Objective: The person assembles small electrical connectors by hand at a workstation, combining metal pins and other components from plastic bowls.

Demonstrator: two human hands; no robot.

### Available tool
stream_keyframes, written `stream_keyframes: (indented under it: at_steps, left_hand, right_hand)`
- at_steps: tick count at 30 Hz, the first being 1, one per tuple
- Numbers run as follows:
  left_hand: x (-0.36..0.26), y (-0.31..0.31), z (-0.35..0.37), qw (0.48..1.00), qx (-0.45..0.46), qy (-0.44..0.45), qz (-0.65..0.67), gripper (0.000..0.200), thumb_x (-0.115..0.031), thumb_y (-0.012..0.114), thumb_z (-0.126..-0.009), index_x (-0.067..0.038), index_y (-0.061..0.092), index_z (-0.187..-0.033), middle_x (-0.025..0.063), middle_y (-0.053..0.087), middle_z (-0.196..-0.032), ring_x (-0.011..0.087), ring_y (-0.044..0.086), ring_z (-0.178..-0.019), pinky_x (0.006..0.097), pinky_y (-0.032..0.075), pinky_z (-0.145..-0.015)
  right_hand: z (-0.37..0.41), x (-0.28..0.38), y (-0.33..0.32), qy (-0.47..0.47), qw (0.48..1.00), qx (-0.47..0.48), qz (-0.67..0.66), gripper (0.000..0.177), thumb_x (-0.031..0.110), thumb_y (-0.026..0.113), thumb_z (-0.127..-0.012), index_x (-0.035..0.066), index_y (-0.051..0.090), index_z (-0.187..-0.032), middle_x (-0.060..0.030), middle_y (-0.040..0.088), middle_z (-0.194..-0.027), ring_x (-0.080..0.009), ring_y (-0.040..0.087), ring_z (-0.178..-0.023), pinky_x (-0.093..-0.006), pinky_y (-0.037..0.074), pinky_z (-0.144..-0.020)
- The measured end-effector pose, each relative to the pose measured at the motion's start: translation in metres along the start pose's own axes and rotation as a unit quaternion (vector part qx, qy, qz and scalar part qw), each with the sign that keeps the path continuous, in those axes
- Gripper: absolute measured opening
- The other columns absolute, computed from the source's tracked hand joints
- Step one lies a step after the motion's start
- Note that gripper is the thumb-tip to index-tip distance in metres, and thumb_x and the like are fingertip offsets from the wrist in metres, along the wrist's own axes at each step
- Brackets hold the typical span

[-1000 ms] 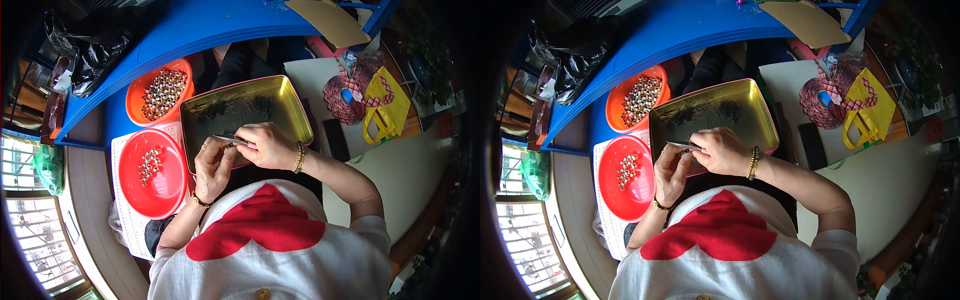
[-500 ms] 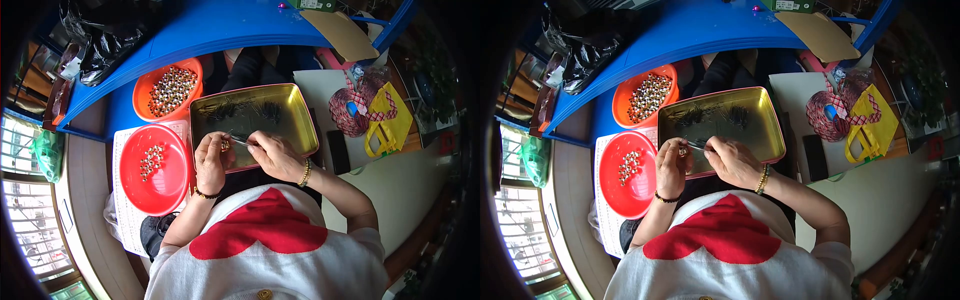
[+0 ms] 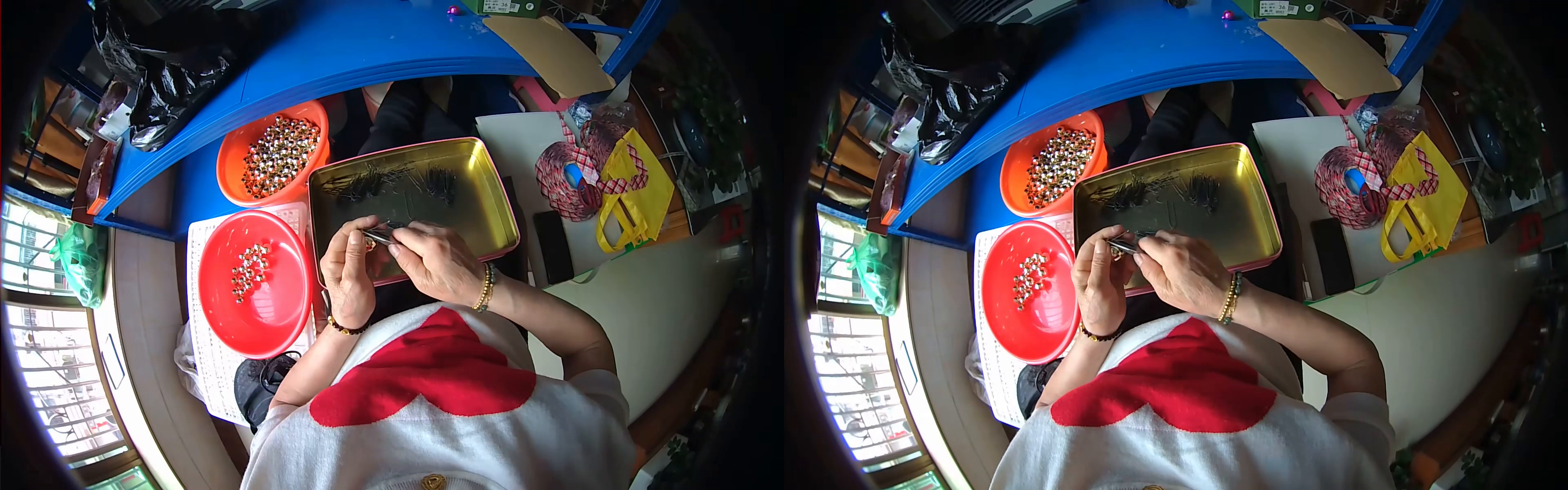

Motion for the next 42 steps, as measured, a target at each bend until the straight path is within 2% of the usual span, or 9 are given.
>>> stream_keyframes:
  at_steps: [10,17,29,30,33,34,37,41,42]
  left_hand:
    - [-0.001,0.011,0.002,0.999,0.032,-0.023,0.023,0.029,-0.024,0.044,-0.096,-0.001,0.055,-0.112,0.0058,0.061,-0.097,0.0079,0.057,-0.071,0.0185,0.045,-0.057]
    - [0.01,0.01,-0.003,0.984,0.075,-0.135,0.09,0.04,-0.033,0.035,-0.098,-0.001,0.048,-0.119,0.0095,0.058,-0.099,0.0156,0.059,-0.075,0.024,0.048,-0.059]
    - [0.014,0.001,-0.002,0.975,0.128,-0.178,-0.025,0.022,-0.018,0.05,-0.094,-0.001,0.055,-0.107,0.0054,0.059,-0.086,0.0117,0.06,-0.069,0.0213,0.049,-0.054]
    - [0.009,-0.006,-0.005,0.978,0.107,-0.157,-0.088,0.017,-0.01,0.059,-0.088,-0.001,0.055,-0.101,0.0057,0.057,-0.087,0.0106,0.059,-0.068,0.0207,0.047,-0.053]
    - [-0.047,0.018,-0.002,0.887,0.166,0.194,-0.385,0.022,-0.005,0.068,-0.078,0.0,0.055,-0.095,0.0089,0.054,-0.087,0.0133,0.058,-0.066,0.0222,0.044,-0.051]
    - [-0.058,0.028,0.004,0.833,0.171,0.237,-0.47,0.029,0.001,0.072,-0.069,-0.001,0.055,-0.092,0.0119,0.051,-0.087,0.0194,0.057,-0.065,0.0276,0.044,-0.049]
    - [-0.071,0.045,0.017,0.76,0.195,0.352,-0.511,0.031,0.003,0.071,-0.066,-0.001,0.055,-0.092,0.012,0.05,-0.087,0.0243,0.056,-0.065,0.032,0.045,-0.049]
    - [-0.072,0.053,0.017,0.724,0.213,0.386,-0.53,0.032,0.003,0.069,-0.068,-0.002,0.053,-0.095,0.0105,0.05,-0.091,0.0225,0.056,-0.066,0.0314,0.046,-0.05]
    - [-0.068,0.039,0.005,0.809,0.194,0.296,-0.47,0.032,0.001,0.069,-0.071,-0.001,0.051,-0.098,0.0099,0.05,-0.093,0.0207,0.057,-0.067,0.0303,0.046,-0.05]
  right_hand:
    - [0.004,0.002,0.0,-0.038,0.996,-0.008,0.081,0.014,0.016,0.054,-0.085,0.004,0.049,-0.079,-0.0109,0.057,-0.072,-0.0287,0.059,-0.067,-0.0394,0.048,-0.059]
    - [0.006,-0.001,0.001,-0.055,0.993,-0.015,0.104,0.01,0.013,0.054,-0.084,0.003,0.051,-0.084,-0.0113,0.056,-0.073,-0.0292,0.058,-0.067,-0.0394,0.047,-0.06]
    - [0.008,0.004,-0.003,-0.076,0.986,0.038,0.144,0.015,0.015,0.058,-0.083,0.004,0.05,-0.078,-0.0114,0.056,-0.069,-0.0283,0.06,-0.067,-0.0389,0.049,-0.06]
    - [0.009,0.003,-0.002,-0.07,0.986,0.057,0.143,0.015,0.016,0.057,-0.083,0.003,0.051,-0.077,-0.012,0.057,-0.068,-0.0285,0.061,-0.067,-0.039,0.049,-0.06]
    - [0.011,-0.002,0.002,-0.009,0.986,0.127,0.105,0.018,0.016,0.055,-0.084,0.001,0.054,-0.074,-0.0154,0.058,-0.066,-0.0308,0.061,-0.065,-0.0408,0.049,-0.061]
    - [0.012,-0.003,0.005,0.017,0.985,0.151,0.086,0.02,0.016,0.054,-0.085,0.0,0.055,-0.073,-0.0169,0.059,-0.065,-0.0319,0.061,-0.065,-0.0417,0.049,-0.062]
    - [0.008,-0.004,0.006,0.064,0.98,0.187,-0.011,0.021,0.016,0.051,-0.086,-0.001,0.054,-0.074,-0.0171,0.054,-0.06,-0.0348,0.058,-0.06,-0.0417,0.045,-0.058]
    - [0.006,-0.012,0.006,0.184,0.949,0.245,-0.079,0.025,0.016,0.049,-0.086,-0.002,0.056,-0.069,-0.0205,0.056,-0.061,-0.0376,0.059,-0.064,-0.0432,0.045,-0.06]
    - [0.005,-0.011,0.002,0.177,0.953,0.236,-0.066,0.026,0.016,0.05,-0.085,-0.002,0.057,-0.069,-0.0217,0.057,-0.063,-0.0386,0.059,-0.066,-0.0445,0.046,-0.063]
Point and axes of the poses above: each hand's wrist, its own z-axis away from the middle knuckle, its own y-axis out of the palm, x = y × z, the point moved 10 cm from there along -z, towards the middle knuckle
